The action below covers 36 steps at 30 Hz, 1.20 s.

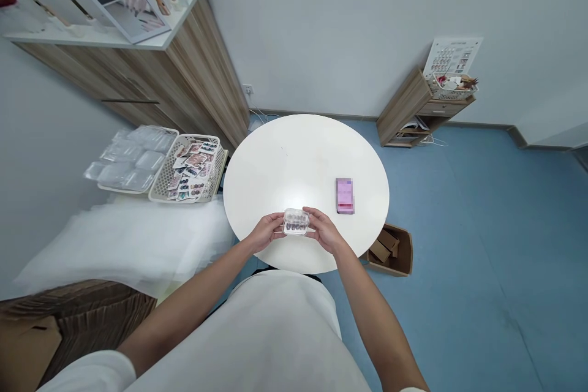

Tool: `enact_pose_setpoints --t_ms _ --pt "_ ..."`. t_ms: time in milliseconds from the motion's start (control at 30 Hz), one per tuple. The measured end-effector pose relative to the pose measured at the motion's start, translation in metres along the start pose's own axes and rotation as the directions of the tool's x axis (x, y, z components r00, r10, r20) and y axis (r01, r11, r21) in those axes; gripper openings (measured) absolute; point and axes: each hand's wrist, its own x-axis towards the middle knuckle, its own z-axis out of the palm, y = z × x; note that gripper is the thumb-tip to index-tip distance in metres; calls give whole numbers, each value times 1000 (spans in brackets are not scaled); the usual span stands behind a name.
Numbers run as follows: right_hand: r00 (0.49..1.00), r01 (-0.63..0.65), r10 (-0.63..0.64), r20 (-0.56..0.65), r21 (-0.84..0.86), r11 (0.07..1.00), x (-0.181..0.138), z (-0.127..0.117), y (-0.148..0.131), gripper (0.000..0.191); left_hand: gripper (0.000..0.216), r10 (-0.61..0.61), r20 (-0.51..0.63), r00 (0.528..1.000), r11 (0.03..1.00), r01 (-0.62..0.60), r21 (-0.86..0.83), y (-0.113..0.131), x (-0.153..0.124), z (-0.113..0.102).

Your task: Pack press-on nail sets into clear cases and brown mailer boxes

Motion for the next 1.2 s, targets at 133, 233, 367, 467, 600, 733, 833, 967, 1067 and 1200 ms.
enact_pose_setpoints --t_ms 133,233,367,467,600,733,833,967,1067,1200 --pt "995 60 -67 -77 -88 994 0 -2 4 41 39 1 32 999 1000 -1 -5 7 -6 3" --pt "986 106 -120 -116 -121 987 0 -2 8 52 42 1 16 1000 997 -2 80 6 -8 4" --pt "974 133 -145 -175 -79 988 0 1 16 57 45 59 -79 995 983 -45 177 0 -3 3" --pt "972 90 -101 -214 -64 994 -2 1 22 46 45 113 -87 990 972 -92 216 -3 1 3" --pt "965 35 -71 -253 -142 989 -4 -2 28 44 47 166 -86 982 959 -140 244 -6 2 2" --pt "947 45 -97 -307 -174 984 -3 -4 32 44 50 186 -134 973 960 -151 237 -15 2 -1" --pt "936 47 -97 -338 -153 987 -1 -2 35 45 52 188 -178 966 961 -144 235 -21 3 -4" --pt "928 52 -96 -361 -129 990 2 2 39 44 50 197 -189 962 962 -153 224 -22 4 -6" --pt "925 61 -102 -367 -124 990 5 4 42 43 49 192 -201 960 960 -142 239 -20 4 -6" --pt "917 67 -123 -380 -158 985 10 7 46 45 54 233 -250 940 941 -152 303 -20 3 -6"
